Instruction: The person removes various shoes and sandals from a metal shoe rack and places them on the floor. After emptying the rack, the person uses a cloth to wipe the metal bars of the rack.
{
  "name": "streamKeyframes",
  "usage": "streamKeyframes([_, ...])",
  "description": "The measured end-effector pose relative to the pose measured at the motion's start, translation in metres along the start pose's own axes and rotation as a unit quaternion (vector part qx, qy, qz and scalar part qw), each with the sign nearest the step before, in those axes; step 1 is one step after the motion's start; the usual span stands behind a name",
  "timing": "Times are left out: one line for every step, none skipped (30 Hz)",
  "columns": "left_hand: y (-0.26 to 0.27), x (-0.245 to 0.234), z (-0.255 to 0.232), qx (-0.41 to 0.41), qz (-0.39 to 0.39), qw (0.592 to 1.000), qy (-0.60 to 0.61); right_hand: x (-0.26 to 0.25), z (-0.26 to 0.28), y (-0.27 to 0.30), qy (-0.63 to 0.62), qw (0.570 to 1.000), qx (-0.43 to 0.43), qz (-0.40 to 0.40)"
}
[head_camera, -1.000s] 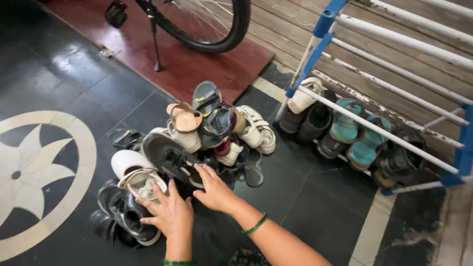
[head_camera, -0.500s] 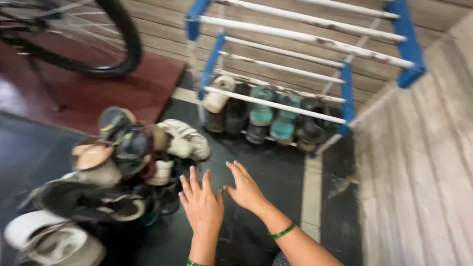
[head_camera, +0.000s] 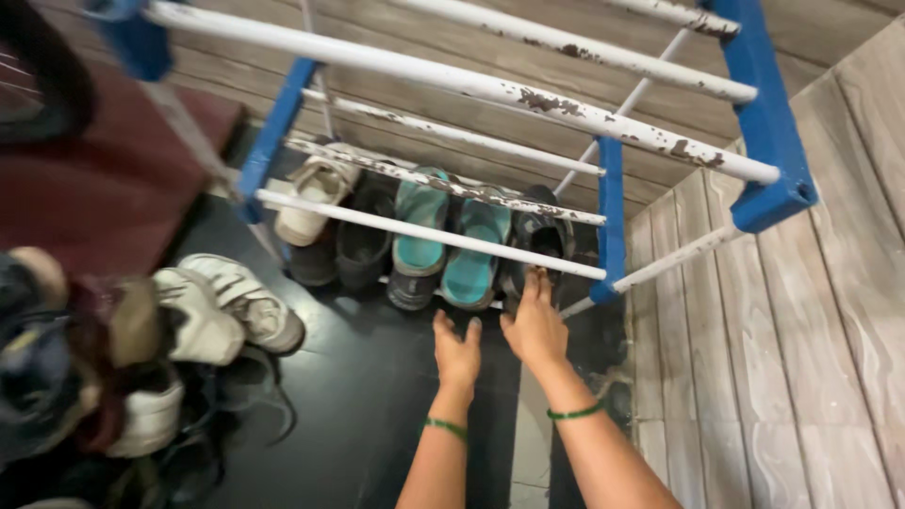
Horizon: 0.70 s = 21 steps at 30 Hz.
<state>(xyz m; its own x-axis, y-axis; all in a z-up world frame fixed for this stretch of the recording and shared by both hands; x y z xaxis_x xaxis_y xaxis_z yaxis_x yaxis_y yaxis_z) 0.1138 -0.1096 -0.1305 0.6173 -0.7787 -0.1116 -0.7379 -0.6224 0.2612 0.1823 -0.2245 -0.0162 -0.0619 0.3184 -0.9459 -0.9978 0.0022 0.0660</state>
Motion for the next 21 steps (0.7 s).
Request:
streamKeyframes([-0.012,0.015,0.007,0.002,-0.023,1.000,0.001,0.004,-0.007,-0.013,0.004,1.000,0.007,0.000])
streamKeyframes([-0.024,0.028,0.013,-0.003,-0.046,0.998,0.033,0.009,-0.013,-0.029,0.009,1.000,0.012,-0.004])
streamKeyframes([-0.034,0.036,0.019,-0.009,-0.069,0.995,0.065,0.014,-0.020,-0.043,0.013,1.000,0.017,-0.008])
streamKeyframes([-0.046,0.042,0.023,-0.013,-0.096,0.991,0.096,0.020,-0.026,-0.054,0.031,0.999,0.040,-0.010])
streamKeyframes([-0.055,0.051,0.028,-0.066,-0.095,0.984,0.139,0.026,-0.034,-0.064,0.048,0.997,0.063,-0.012])
streamKeyframes([-0.062,0.056,0.034,-0.119,-0.095,0.972,0.179,0.034,-0.041,-0.069,0.065,0.994,0.084,-0.011])
streamKeyframes([-0.065,0.059,0.040,-0.172,-0.095,0.956,0.219,0.036,-0.047,-0.073,0.057,0.995,0.071,-0.039])
streamKeyframes([-0.068,0.058,0.041,-0.168,-0.091,0.954,0.233,0.039,-0.051,-0.074,0.046,0.995,0.056,-0.065])
streamKeyframes([-0.069,0.057,0.039,-0.164,-0.087,0.951,0.247,0.040,-0.056,-0.072,0.034,0.994,0.041,-0.090])
streamKeyframes([-0.067,0.053,0.037,-0.158,-0.083,0.949,0.261,0.040,-0.060,-0.067,0.033,0.993,0.029,-0.105])
streamKeyframes([-0.062,0.048,0.035,-0.153,-0.075,0.950,0.261,0.038,-0.063,-0.059,0.032,0.992,0.017,-0.121])
streamKeyframes([-0.055,0.043,0.032,-0.147,-0.066,0.952,0.262,0.035,-0.066,-0.050,0.030,0.990,0.005,-0.138])
streamKeyframes([-0.046,0.035,0.028,-0.141,-0.056,0.953,0.263,0.032,-0.067,-0.037,0.018,0.990,0.000,-0.141])
streamKeyframes([-0.036,0.024,0.025,-0.141,-0.051,0.961,0.231,0.029,-0.067,-0.023,0.005,0.989,-0.006,-0.146])
streamKeyframes([-0.022,0.010,0.024,-0.142,-0.045,0.968,0.200,0.025,-0.067,-0.008,-0.009,0.988,-0.011,-0.151])
streamKeyframes([-0.009,-0.003,0.022,-0.142,-0.041,0.975,0.168,0.021,-0.066,0.006,-0.016,0.988,-0.019,-0.154])
streamKeyframes([0.004,-0.016,0.020,-0.136,-0.039,0.973,0.180,0.017,-0.065,0.022,-0.023,0.987,-0.028,-0.157])
streamKeyframes([0.019,-0.030,0.020,-0.129,-0.039,0.972,0.193,0.013,-0.063,0.037,-0.031,0.986,-0.037,-0.160])
streamKeyframes([0.035,-0.044,0.022,-0.122,-0.039,0.970,0.205,0.010,-0.062,0.052,-0.029,0.988,-0.031,-0.151])
streamKeyframes([0.050,-0.058,0.025,-0.121,-0.038,0.967,0.222,0.008,-0.060,0.067,-0.030,0.989,-0.026,-0.143])
streamKeyframes([0.066,-0.072,0.028,-0.119,-0.037,0.963,0.239,0.007,-0.057,0.082,-0.030,0.990,-0.022,-0.135])
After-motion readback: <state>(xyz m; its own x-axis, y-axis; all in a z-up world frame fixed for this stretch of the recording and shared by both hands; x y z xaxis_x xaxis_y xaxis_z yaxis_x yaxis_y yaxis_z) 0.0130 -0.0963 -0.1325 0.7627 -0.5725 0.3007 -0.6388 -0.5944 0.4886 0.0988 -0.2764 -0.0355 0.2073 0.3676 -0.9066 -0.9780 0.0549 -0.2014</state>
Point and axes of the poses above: each hand's wrist, its own y-axis away from the middle knuckle, its own x-axis out of the palm, z = x × y, the point moved 4 cm from there along -y, towards the middle knuckle, and after that the axes turned 8 degrees about x, right-handed, at the moved point
